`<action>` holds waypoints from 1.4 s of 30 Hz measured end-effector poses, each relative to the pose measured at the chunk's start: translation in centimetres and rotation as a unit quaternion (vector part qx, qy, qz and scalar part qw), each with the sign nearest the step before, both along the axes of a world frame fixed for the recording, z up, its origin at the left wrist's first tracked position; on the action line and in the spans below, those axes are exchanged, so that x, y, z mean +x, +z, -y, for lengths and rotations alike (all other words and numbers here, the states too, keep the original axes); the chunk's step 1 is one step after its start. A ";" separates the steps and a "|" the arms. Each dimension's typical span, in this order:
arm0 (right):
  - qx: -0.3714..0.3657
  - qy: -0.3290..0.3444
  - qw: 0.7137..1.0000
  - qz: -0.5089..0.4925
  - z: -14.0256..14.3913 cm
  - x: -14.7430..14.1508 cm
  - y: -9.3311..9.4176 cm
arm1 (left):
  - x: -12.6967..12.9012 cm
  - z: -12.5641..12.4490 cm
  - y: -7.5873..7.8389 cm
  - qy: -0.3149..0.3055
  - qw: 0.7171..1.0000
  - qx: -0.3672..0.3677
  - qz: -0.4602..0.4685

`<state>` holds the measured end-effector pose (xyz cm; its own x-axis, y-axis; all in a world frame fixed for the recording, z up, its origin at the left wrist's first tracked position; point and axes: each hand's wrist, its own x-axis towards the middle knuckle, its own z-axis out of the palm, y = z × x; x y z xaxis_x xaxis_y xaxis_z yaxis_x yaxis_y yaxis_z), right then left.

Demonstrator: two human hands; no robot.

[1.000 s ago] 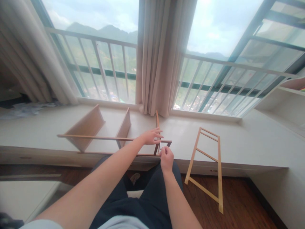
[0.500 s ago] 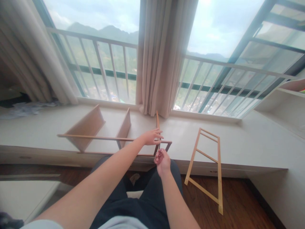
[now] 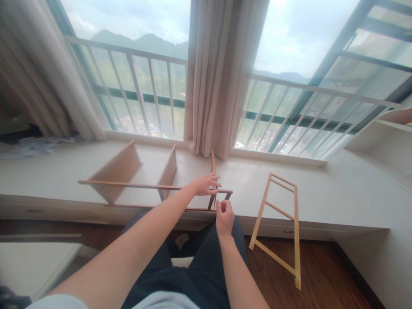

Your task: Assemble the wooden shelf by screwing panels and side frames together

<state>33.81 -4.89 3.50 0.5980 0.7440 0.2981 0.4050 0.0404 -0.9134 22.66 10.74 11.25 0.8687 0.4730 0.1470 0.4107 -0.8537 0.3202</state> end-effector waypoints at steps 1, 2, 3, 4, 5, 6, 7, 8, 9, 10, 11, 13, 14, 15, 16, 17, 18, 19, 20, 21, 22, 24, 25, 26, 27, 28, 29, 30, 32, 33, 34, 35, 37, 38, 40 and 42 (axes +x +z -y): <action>-0.008 -0.004 1.000 0.023 0.1 0.1 0.1 | 0.0 0.0 0.0 -0.001 1.000 0.000 0.000; -0.013 -0.010 0.999 0.041 0.1 0.1 0.2 | 0.0 -0.1 -0.1 -0.003 1.000 -0.001 0.001; -0.017 -0.017 0.998 0.055 0.1 0.1 0.3 | 0.0 -0.1 -0.2 -0.005 1.000 -0.001 0.001; -0.019 -0.023 0.997 0.066 0.1 0.1 0.3 | 0.0 -0.2 -0.2 -0.006 1.000 -0.002 0.001; -0.020 -0.028 0.997 0.074 0.1 0.1 0.3 | 0.0 -0.2 -0.2 -0.007 1.000 -0.002 0.000; -0.019 -0.030 0.996 0.078 0.2 0.1 0.3 | 0.0 -0.2 -0.2 -0.006 1.000 -0.003 0.000; -0.017 -0.031 0.996 0.079 0.2 0.1 0.3 | 0.0 -0.2 -0.2 -0.005 1.000 -0.004 -0.001; -0.016 -0.031 0.996 0.077 0.2 0.0 0.3 | 0.0 -0.2 -0.2 -0.003 1.000 -0.005 -0.002; -0.014 -0.029 0.997 0.073 0.2 0.0 0.3 | 0.0 -0.1 -0.1 -0.002 1.000 -0.005 -0.003; -0.014 -0.028 0.997 0.066 0.2 0.0 0.3 | 0.0 -0.1 -0.1 -0.001 1.000 -0.006 -0.003; -0.016 -0.027 0.998 0.057 0.2 0.0 0.2 | 0.0 -0.1 0.0 0.000 1.000 -0.006 -0.003; -0.021 -0.026 0.999 0.039 0.1 -0.1 0.1 | 0.0 0.0 0.0 0.000 1.000 -0.006 -0.004; -0.022 -0.026 0.999 0.029 0.1 -0.1 0.1 | -0.1 0.0 0.0 0.000 1.000 -0.006 -0.004; -0.021 -0.025 0.999 0.017 0.1 -0.2 0.0 | -0.1 0.0 0.0 0.000 1.000 -0.005 -0.004; -0.018 -0.023 1.000 0.001 0.0 -0.3 0.0 | -0.1 0.0 0.0 -0.001 1.000 -0.004 -0.004; -0.014 -0.019 1.000 -0.018 -0.1 -0.4 -0.1 | -0.1 0.0 0.0 -0.002 1.000 -0.002 -0.003; -0.010 -0.012 0.999 -0.042 -0.1 -0.5 -0.1 | -0.1 0.0 0.0 -0.003 1.000 -0.002 -0.003; -0.007 -0.006 0.998 -0.070 -0.2 -0.7 -0.1 | -0.1 0.0 0.0 -0.005 1.000 -0.002 -0.004; -0.005 0.002 0.995 -0.104 -0.2 -0.9 -0.1 | -0.1 -0.1 0.0 -0.006 1.000 -0.002 -0.004; -0.003 0.010 0.990 -0.143 -0.3 -1.2 0.0 | -0.1 -0.1 0.0 -0.007 1.000 -0.003 -0.004; 0.000 0.017 0.983 -0.185 -0.4 -1.4 0.1 | -0.1 -0.1 0.0 -0.008 1.000 -0.004 -0.005; 0.012 0.033 0.963 -0.268 -0.5 -1.9 0.3 | -0.1 -0.1 -0.1 -0.007 1.000 -0.006 -0.006; 0.020 0.042 0.951 -0.305 -0.6 -2.1 0.4 | -0.1 -0.1 -0.1 -0.007 1.000 -0.007 -0.006; 0.027 0.052 0.939 -0.340 -0.6 -2.3 0.6 | -0.1 -0.1 -0.1 -0.007 1.000 -0.007 -0.006; 0.032 0.062 0.925 -0.373 -0.7 -2.4 0.8 | -0.1 -0.1 -0.1 -0.007 1.000 -0.007 -0.005; 0.035 0.073 0.910 -0.406 -0.7 -2.5 1.0 | -0.1 -0.1 -0.1 -0.008 1.000 -0.006 -0.004; 0.036 0.085 0.894 -0.439 -0.7 -2.5 1.1 | -0.1 -0.1 -0.1 -0.008 1.000 -0.004 -0.003; 0.036 0.098 0.877 -0.469 -0.8 -2.5 1.3 | 0.0 -0.1 -0.1 -0.009 1.000 -0.001 -0.003; 0.034 0.126 0.841 -0.525 -0.8 -2.4 1.6 | 0.0 -0.2 -0.2 -0.010 1.000 0.003 -0.003; 0.032 0.142 0.822 -0.550 -0.9 -2.3 1.7 | 0.1 -0.2 -0.3 -0.010 1.000 0.004 -0.003; 0.029 0.158 0.804 -0.572 -0.9 -2.2 1.8 | 0.1 -0.3 -0.4 -0.010 1.000 0.005 -0.002; 0.027 0.172 0.788 -0.591 -0.9 -2.1 1.9 | 0.1 -0.3 -0.5 -0.010 1.000 0.006 0.000; 0.025 0.191 0.765 -0.615 -0.9 -2.0 2.1 | 0.1 -0.4 -0.6 -0.008 1.000 0.004 0.001; 0.025 0.197 0.760 -0.619 -0.9 -1.9 2.1 | 0.1 -0.5 -0.7 -0.008 1.000 0.003 0.000; 0.021 0.200 0.761 -0.617 -1.0 -1.8 2.1 | 0.1 -0.5 -0.7 -0.006 1.000 0.000 -0.002; 0.011 0.199 0.772 -0.603 -1.0 -1.8 2.0 | 0.1 -0.4 -0.6 -0.004 1.000 -0.002 -0.004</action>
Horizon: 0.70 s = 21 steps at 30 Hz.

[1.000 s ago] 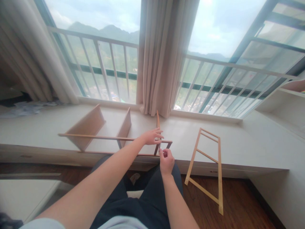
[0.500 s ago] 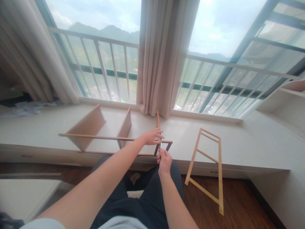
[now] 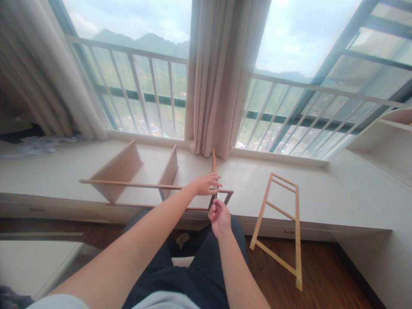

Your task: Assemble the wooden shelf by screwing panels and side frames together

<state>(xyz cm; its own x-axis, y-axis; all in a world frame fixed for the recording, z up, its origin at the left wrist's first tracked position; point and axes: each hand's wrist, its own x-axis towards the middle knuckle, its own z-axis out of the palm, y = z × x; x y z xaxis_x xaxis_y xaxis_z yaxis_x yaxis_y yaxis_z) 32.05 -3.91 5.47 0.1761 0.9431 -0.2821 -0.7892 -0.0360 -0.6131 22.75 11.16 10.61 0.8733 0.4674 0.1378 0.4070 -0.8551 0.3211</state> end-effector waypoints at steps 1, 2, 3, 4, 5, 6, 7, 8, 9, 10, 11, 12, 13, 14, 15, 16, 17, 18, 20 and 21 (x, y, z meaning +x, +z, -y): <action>-0.004 -0.001 1.000 0.014 0.0 0.0 -0.1 | 0.0 0.0 0.0 0.001 1.000 0.000 0.000; -0.007 -0.003 0.999 0.032 0.0 0.1 -0.2 | 0.0 0.1 0.1 0.002 1.000 0.000 0.001; -0.008 -0.006 0.999 0.054 -0.1 0.1 -0.4 | 0.0 0.1 0.1 0.003 1.000 0.000 0.001; -0.009 -0.013 0.997 0.081 -0.1 0.1 -0.5 | 0.0 0.1 0.1 0.004 1.000 -0.001 0.002; -0.009 -0.023 0.993 0.115 -0.1 0.2 -0.7 | 0.0 0.2 0.1 0.005 1.000 -0.002 0.003; -0.009 -0.038 0.987 0.154 -0.1 0.2 -0.9 | 0.0 0.2 0.1 0.005 1.000 -0.002 0.004; -0.007 -0.057 0.979 0.197 -0.2 0.3 -1.0 | 0.0 0.2 0.2 0.006 1.000 -0.003 0.005; -0.006 -0.077 0.967 0.241 -0.1 0.4 -1.2 | 0.0 0.2 0.2 0.006 1.000 -0.003 0.005; -0.003 -0.097 0.954 0.285 -0.1 0.5 -1.3 | 0.0 0.2 0.3 0.005 1.000 -0.004 0.004; 0.001 -0.112 0.937 0.329 0.0 0.7 -1.3 | 0.0 0.3 0.3 0.005 1.000 -0.003 0.003; 0.006 -0.125 0.919 0.373 0.1 0.8 -1.3 | 0.0 0.3 0.4 0.004 1.000 -0.003 0.002; 0.011 -0.135 0.898 0.418 0.2 1.0 -1.3 | 0.0 0.3 0.5 0.003 1.000 -0.002 0.000; 0.015 -0.144 0.875 0.462 0.4 1.1 -1.3 | -0.1 0.4 0.5 0.003 1.000 -0.001 -0.002; 0.017 -0.152 0.850 0.504 0.5 1.2 -1.2 | -0.1 0.4 0.6 0.003 1.000 0.000 -0.003; 0.017 -0.159 0.825 0.542 0.7 1.3 -1.1 | -0.1 0.4 0.6 0.003 1.000 0.002 -0.003; 0.013 -0.163 0.802 0.575 0.8 1.4 -1.0 | -0.1 0.4 0.6 0.003 1.000 0.003 -0.002; 0.007 -0.165 0.780 0.604 0.9 1.4 -0.8 | -0.1 0.4 0.6 0.002 1.000 0.005 -0.001; 0.000 -0.165 0.760 0.629 1.0 1.5 -0.7 | 0.0 0.3 0.6 0.000 1.000 0.007 -0.001; -0.014 -0.165 0.726 0.668 1.1 1.5 -0.5 | 0.0 0.3 0.5 -0.003 1.000 0.012 0.000; -0.020 -0.166 0.713 0.681 1.2 1.5 -0.4 | 0.0 0.2 0.4 -0.004 1.000 0.014 0.000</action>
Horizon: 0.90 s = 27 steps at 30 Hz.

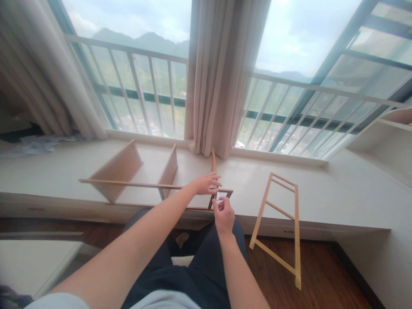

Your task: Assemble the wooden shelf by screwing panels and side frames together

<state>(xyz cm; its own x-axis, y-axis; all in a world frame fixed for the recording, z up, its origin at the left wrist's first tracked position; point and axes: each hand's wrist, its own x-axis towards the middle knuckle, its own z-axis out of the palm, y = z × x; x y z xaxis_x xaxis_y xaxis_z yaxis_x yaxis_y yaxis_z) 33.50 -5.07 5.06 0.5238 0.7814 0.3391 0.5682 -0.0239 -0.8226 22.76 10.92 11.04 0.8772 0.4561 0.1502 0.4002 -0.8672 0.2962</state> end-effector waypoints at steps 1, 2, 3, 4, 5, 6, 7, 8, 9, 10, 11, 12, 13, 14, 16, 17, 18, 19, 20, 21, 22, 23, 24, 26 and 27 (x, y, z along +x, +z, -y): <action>-0.004 -0.006 1.000 0.013 0.0 0.0 0.1 | 0.0 0.0 0.0 0.000 1.000 0.001 0.000; -0.007 -0.010 1.000 0.021 0.0 -0.1 0.1 | 0.0 0.0 0.0 0.001 1.000 0.002 0.000; -0.009 -0.015 1.000 0.026 0.0 -0.1 0.2 | 0.0 0.0 -0.1 0.001 1.000 0.002 0.001; -0.012 -0.019 0.999 0.030 0.0 -0.1 0.2 | 0.0 0.0 -0.1 0.001 1.000 0.002 0.001; -0.014 -0.022 0.999 0.033 0.0 -0.2 0.3 | 0.0 0.0 -0.1 0.001 1.000 0.001 0.001; -0.017 -0.025 0.999 0.035 0.0 -0.2 0.3 | 0.0 0.0 -0.1 0.001 1.000 -0.001 0.000; -0.020 -0.027 0.999 0.036 0.0 -0.2 0.3 | 0.0 0.0 0.0 0.001 1.000 -0.003 0.000; -0.023 -0.028 0.999 0.036 0.0 -0.2 0.4 | 0.0 0.0 0.0 0.001 1.000 -0.006 0.000; -0.025 -0.028 0.999 0.033 0.0 -0.1 0.4 | -0.1 0.0 0.0 0.001 1.000 -0.009 0.000; -0.026 -0.026 0.999 0.029 0.0 -0.1 0.4 | -0.1 0.1 0.0 0.001 1.000 -0.011 0.001; -0.025 -0.022 0.999 0.022 0.0 0.0 0.4 | -0.1 0.1 0.0 0.000 1.000 -0.013 0.001; -0.023 -0.019 0.999 0.014 0.0 0.1 0.3 | -0.1 0.1 0.0 0.000 1.000 -0.013 0.001; -0.020 -0.015 1.000 0.005 0.0 0.1 0.2 | -0.1 0.1 0.1 -0.001 1.000 -0.013 0.000; -0.015 -0.012 1.000 -0.006 0.0 0.2 0.2 | -0.1 0.1 0.1 -0.002 1.000 -0.012 0.001; -0.003 -0.006 0.999 -0.037 -0.1 0.2 -0.1 | -0.1 0.2 0.2 -0.003 1.000 -0.010 0.002; 0.005 -0.002 0.998 -0.061 -0.2 0.2 -0.2 | -0.1 0.2 0.3 -0.002 1.000 -0.009 0.002; 0.012 0.003 0.996 -0.090 -0.3 0.1 -0.3 | -0.1 0.2 0.3 -0.002 1.000 -0.008 0.003; 0.018 0.010 0.992 -0.126 -0.4 0.1 -0.4 | -0.1 0.3 0.3 -0.001 1.000 -0.009 0.002; 0.023 0.017 0.986 -0.163 -0.5 0.0 -0.5 | -0.2 0.3 0.3 0.000 1.000 -0.009 0.002; 0.025 0.023 0.979 -0.199 -0.5 -0.1 -0.5 | -0.2 0.3 0.3 0.002 1.000 -0.009 0.002; 0.028 0.029 0.973 -0.229 -0.6 -0.2 -0.5 | -0.2 0.3 0.3 0.003 1.000 -0.008 0.003; 0.030 0.033 0.966 -0.253 -0.6 -0.2 -0.4 | -0.1 0.3 0.3 0.004 1.000 -0.007 0.005; 0.033 0.035 0.962 -0.271 -0.6 -0.3 -0.3 | -0.1 0.3 0.2 0.004 1.000 -0.006 0.006; 0.037 0.037 0.956 -0.290 -0.6 -0.4 -0.1 | -0.1 0.3 0.2 0.005 1.000 -0.007 0.006; 0.037 0.037 0.954 -0.295 -0.6 -0.4 0.0 | -0.1 0.2 0.2 0.004 1.000 -0.008 0.004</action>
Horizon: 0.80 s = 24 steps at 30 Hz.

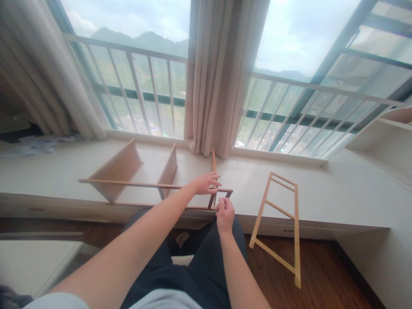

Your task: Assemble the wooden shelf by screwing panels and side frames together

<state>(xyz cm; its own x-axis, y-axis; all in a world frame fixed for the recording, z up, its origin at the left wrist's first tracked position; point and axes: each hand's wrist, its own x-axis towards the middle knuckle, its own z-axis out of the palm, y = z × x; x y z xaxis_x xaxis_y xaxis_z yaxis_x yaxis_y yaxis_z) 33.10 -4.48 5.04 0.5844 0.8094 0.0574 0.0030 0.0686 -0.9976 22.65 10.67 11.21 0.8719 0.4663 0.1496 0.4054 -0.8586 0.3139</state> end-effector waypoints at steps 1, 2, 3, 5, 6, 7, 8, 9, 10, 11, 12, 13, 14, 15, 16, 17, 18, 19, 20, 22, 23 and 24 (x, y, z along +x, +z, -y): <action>0.000 0.000 1.000 -0.005 0.0 0.0 0.1 | 0.0 0.0 0.0 -0.001 1.000 -0.002 -0.002; -0.001 0.000 1.000 -0.010 0.0 -0.1 0.1 | 0.0 -0.1 0.0 -0.001 1.000 -0.003 -0.005; -0.001 0.000 1.000 -0.017 0.0 -0.1 0.1 | 0.0 -0.1 0.0 -0.002 1.000 -0.003 -0.006; 0.000 0.003 0.999 -0.033 0.0 -0.1 -0.1 | 0.0 -0.1 -0.1 -0.003 1.000 -0.004 -0.005; 0.002 0.005 0.999 -0.042 -0.1 -0.1 -0.2 | 0.0 -0.1 0.0 -0.002 1.000 -0.005 -0.004; 0.004 0.008 0.999 -0.050 -0.1 -0.1 -0.4 | 0.0 -0.1 0.0 -0.002 1.000 -0.005 -0.003; 0.006 0.012 0.998 -0.059 -0.2 -0.1 -0.6 | 0.0 -0.1 0.0 -0.002 1.000 -0.006 -0.003; 0.009 0.017 0.997 -0.069 -0.2 -0.1 -0.8 | 0.0 -0.1 0.0 -0.002 1.000 -0.007 -0.003; 0.012 0.023 0.996 -0.082 -0.3 -0.1 -0.9 | 0.0 0.0 0.0 -0.002 1.000 -0.008 -0.003; 0.014 0.030 0.995 -0.096 -0.4 -0.1 -1.0 | 0.0 0.0 0.0 -0.002 1.000 -0.008 -0.003; 0.015 0.036 0.993 -0.114 -0.4 -0.1 -1.1 | 0.0 0.0 0.0 -0.002 1.000 -0.008 -0.003; 0.015 0.043 0.990 -0.133 -0.5 -0.2 -1.1 | 0.0 0.0 0.0 -0.002 1.000 -0.007 -0.004; 0.016 0.049 0.987 -0.153 -0.5 -0.2 -1.1 | 0.0 0.0 0.1 -0.002 1.000 -0.005 -0.004; 0.016 0.056 0.983 -0.175 -0.5 -0.2 -1.1 | 0.0 0.0 0.1 -0.003 1.000 -0.003 -0.005; 0.016 0.064 0.978 -0.197 -0.5 -0.3 -1.0 | 0.0 0.1 0.1 -0.004 1.000 -0.002 -0.006; 0.016 0.075 0.973 -0.219 -0.4 -0.3 -0.9 | -0.1 0.1 0.2 -0.005 1.000 -0.001 -0.006; 0.015 0.090 0.967 -0.239 -0.3 -0.3 -0.8 | -0.1 0.1 0.2 -0.004 1.000 -0.001 -0.006; 0.013 0.107 0.961 -0.256 -0.3 -0.3 -0.7 | -0.1 0.1 0.2 -0.002 1.000 -0.002 -0.005; 0.010 0.124 0.955 -0.271 -0.2 -0.3 -0.6 | 0.0 0.2 0.2 -0.001 1.000 -0.002 -0.005; 0.007 0.150 0.946 -0.287 -0.1 -0.3 -0.4 | 0.0 0.1 0.1 0.001 1.000 0.000 -0.005; 0.007 0.157 0.944 -0.291 -0.1 -0.3 -0.4 | 0.0 0.1 0.0 0.002 1.000 0.001 -0.004; 0.008 0.161 0.942 -0.294 0.0 -0.3 -0.3 | 0.0 0.0 -0.1 0.002 1.000 0.002 -0.004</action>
<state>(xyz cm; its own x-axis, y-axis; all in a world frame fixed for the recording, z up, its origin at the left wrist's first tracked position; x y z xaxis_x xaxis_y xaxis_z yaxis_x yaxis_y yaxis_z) 32.76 -4.43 4.71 0.2426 0.9523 -0.1853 -0.5737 -0.0132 -0.8190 22.68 10.62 11.16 0.8708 0.4698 0.1448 0.4120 -0.8582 0.3063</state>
